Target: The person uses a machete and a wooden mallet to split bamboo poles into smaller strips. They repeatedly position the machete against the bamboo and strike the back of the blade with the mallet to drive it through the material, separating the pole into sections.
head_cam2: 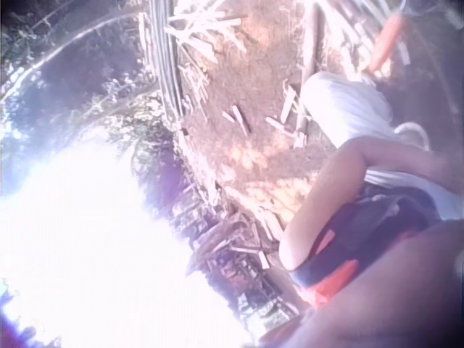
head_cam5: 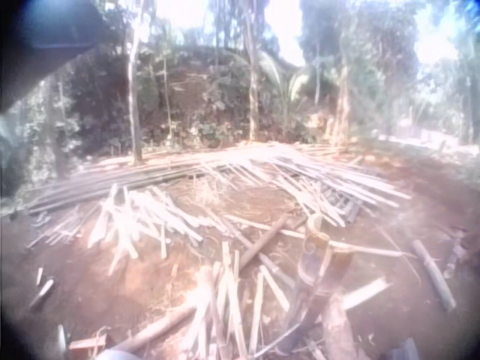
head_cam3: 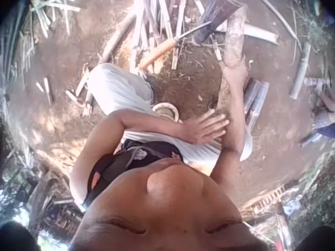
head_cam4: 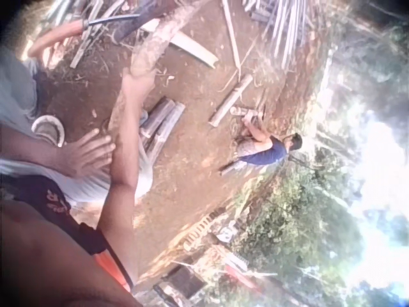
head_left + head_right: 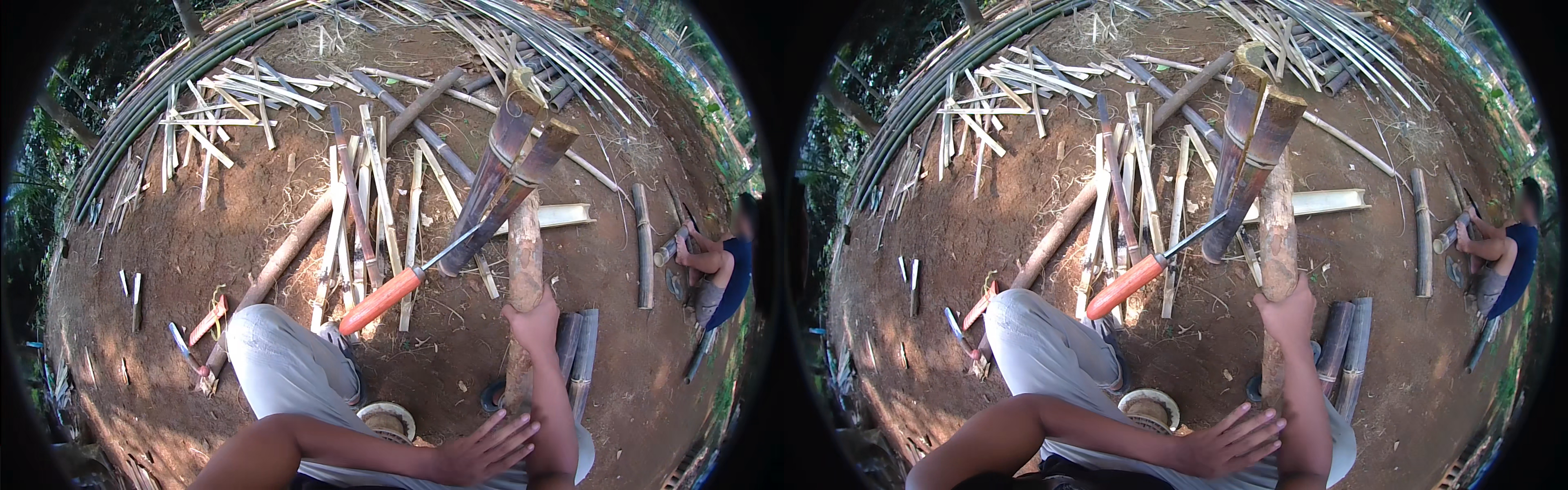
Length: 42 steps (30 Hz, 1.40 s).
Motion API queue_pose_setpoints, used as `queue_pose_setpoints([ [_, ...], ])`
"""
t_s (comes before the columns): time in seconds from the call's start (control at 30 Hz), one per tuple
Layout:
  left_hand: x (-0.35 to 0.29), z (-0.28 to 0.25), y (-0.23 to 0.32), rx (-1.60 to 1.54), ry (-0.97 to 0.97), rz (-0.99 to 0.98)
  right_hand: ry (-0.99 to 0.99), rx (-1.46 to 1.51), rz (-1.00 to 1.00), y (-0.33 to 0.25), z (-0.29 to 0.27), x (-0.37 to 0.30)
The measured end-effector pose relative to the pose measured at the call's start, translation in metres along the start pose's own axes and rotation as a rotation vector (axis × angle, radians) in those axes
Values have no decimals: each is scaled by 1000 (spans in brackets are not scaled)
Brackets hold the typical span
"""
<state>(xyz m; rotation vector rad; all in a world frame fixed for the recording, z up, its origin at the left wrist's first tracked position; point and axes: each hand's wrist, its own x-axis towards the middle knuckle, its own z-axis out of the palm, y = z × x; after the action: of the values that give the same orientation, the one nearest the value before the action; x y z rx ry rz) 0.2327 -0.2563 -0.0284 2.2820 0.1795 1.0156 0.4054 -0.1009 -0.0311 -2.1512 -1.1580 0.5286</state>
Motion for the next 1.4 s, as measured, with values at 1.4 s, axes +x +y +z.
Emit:
queue_pose_setpoints([
  [1.4, 10, -212, -205, 411, -357, -1280, -166, -216, 119, 32, -2, -23],
])
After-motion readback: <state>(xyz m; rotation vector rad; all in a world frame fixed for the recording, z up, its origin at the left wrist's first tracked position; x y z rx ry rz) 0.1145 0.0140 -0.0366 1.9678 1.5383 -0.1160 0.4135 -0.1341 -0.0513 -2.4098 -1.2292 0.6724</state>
